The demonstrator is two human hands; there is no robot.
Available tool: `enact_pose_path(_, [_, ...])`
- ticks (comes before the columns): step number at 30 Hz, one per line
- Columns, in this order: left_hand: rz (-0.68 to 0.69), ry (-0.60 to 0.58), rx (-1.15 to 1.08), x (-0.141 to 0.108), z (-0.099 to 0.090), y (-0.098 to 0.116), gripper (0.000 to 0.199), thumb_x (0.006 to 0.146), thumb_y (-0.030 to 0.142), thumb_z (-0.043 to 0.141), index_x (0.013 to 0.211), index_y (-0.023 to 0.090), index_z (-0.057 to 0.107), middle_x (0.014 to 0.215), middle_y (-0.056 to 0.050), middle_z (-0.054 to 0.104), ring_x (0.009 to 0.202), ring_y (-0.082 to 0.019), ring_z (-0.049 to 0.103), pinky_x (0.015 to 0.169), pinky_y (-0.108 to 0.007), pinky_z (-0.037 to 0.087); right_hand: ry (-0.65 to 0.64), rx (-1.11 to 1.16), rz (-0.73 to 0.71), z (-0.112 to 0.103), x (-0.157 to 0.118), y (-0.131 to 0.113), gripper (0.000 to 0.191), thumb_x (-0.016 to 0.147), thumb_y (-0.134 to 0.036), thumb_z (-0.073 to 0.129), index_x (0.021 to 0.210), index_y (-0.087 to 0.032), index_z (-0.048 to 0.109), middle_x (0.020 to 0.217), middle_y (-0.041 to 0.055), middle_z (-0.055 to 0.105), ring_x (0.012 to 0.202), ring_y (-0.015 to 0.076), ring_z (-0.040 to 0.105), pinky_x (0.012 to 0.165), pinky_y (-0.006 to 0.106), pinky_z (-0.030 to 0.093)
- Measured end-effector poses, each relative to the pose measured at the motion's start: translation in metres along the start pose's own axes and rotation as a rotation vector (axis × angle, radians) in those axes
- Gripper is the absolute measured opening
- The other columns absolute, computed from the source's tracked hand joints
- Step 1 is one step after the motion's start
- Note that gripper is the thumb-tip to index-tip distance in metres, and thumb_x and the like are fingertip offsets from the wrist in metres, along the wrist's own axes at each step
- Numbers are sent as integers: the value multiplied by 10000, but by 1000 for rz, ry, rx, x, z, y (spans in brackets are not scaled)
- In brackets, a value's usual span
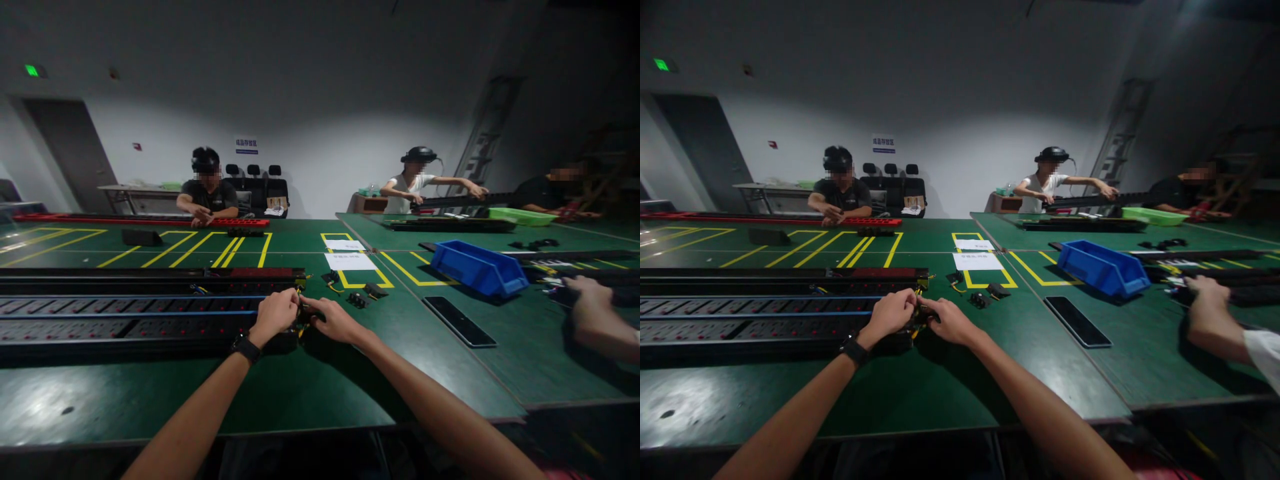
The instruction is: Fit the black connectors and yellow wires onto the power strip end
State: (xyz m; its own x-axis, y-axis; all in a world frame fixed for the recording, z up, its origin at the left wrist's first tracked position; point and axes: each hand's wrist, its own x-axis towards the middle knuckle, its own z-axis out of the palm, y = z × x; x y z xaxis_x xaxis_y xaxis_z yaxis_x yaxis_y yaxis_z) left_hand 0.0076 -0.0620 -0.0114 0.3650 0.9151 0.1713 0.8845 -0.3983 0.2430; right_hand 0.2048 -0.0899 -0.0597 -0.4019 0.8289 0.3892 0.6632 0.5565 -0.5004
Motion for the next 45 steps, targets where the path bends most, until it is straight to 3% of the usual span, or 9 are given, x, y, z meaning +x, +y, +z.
enact_pose_path(3, [-7, -6, -5, 0, 0, 1, 221, 907, 255, 457, 980, 290, 663, 952, -31, 760, 904, -231, 699, 717, -281, 455, -8, -16, -1, -1, -1, -3, 718, 799, -88, 556, 1501, -224, 490, 1184, 92, 721, 1047, 247, 660, 956, 373, 509])
enact_pose_path(12, [-27, 33, -27, -2, 0, 4, 236, 880, 235, 464, 1014, 291, 650, 956, -29, 761, 911, -247, 704, 696, -293, 450, -43, 260, 26, 1, 0, -3, 753, 758, -73, 550, 1495, -181, 436, 1156, 81, 743, 1043, 223, 707, 930, 353, 541])
enact_pose_path(25, [1, 6, -26, -1, -2, 4, 255, 904, 236, 462, 1023, 297, 679, 997, -22, 765, 930, -222, 705, 764, -282, 477, -12, 233, 40, -1, 0, -5, 687, 754, -45, 516, 1430, -165, 486, 1004, 58, 766, 888, 191, 723, 805, 290, 529])
enact_pose_path(28, [-2, -2, -15, -2, -2, 5, 259, 910, 241, 452, 1034, 295, 673, 996, -30, 764, 932, -225, 703, 757, -285, 476, 64, 213, 80, -8, 3, -2, 595, 775, -74, 520, 1362, -161, 548, 939, 44, 771, 805, 174, 707, 761, 278, 516])
enact_pose_path(31, [6, 2, 0, -3, -3, 6, 258, 912, 241, 439, 1025, 290, 665, 976, -36, 762, 922, -235, 704, 726, -288, 469, 227, 158, 180, -24, 6, 9, 469, 817, -138, 525, 1280, -161, 603, 883, 37, 771, 730, 173, 686, 695, 269, 498])
enact_pose_path(35, [13, 7, 2, -4, -4, 8, 248, 919, 243, 428, 1003, 277, 658, 962, -44, 758, 909, -239, 706, 705, -289, 464, 372, -127, 388, -51, 2, 28, 334, 859, -179, 514, 1145, -174, 686, 869, 58, 760, 776, 205, 690, 711, 285, 487])
enact_pose_path(39, [29, 13, 2, -5, -4, 8, 253, 927, 232, 414, 997, 270, 654, 980, -52, 757, 923, -241, 704, 725, -301, 474, 265, -489, 569, -72, -7, 42, 312, 880, -194, 527, 1119, -185, 727, 1009, 127, 759, 944, 266, 688, 740, 305, 465])
enact_pose_path(43, [31, 1, -1, -6, -6, 8, 257, 944, 234, 407, 1013, 267, 653, 998, -60, 758, 953, -246, 705, 745, -306, 482, 84, -540, 636, -77, -11, 43, 275, 926, -259, 515, 1060, -196, 746, 1000, 121, 763, 889, 246, 701, 710, 289, 439])
enact_pose_path(45, [24, -3, 4, -6, -6, 9, 251, 948, 234, 414, 1020, 264, 652, 1006, -64, 758, 962, -248, 706, 749, -308, 483, 36, -515, 579, -76, -10, 38, 282, 947, -342, 526, 1024, -192, 752, 960, 118, 761, 865, 239, 701, 689, 282, 428])
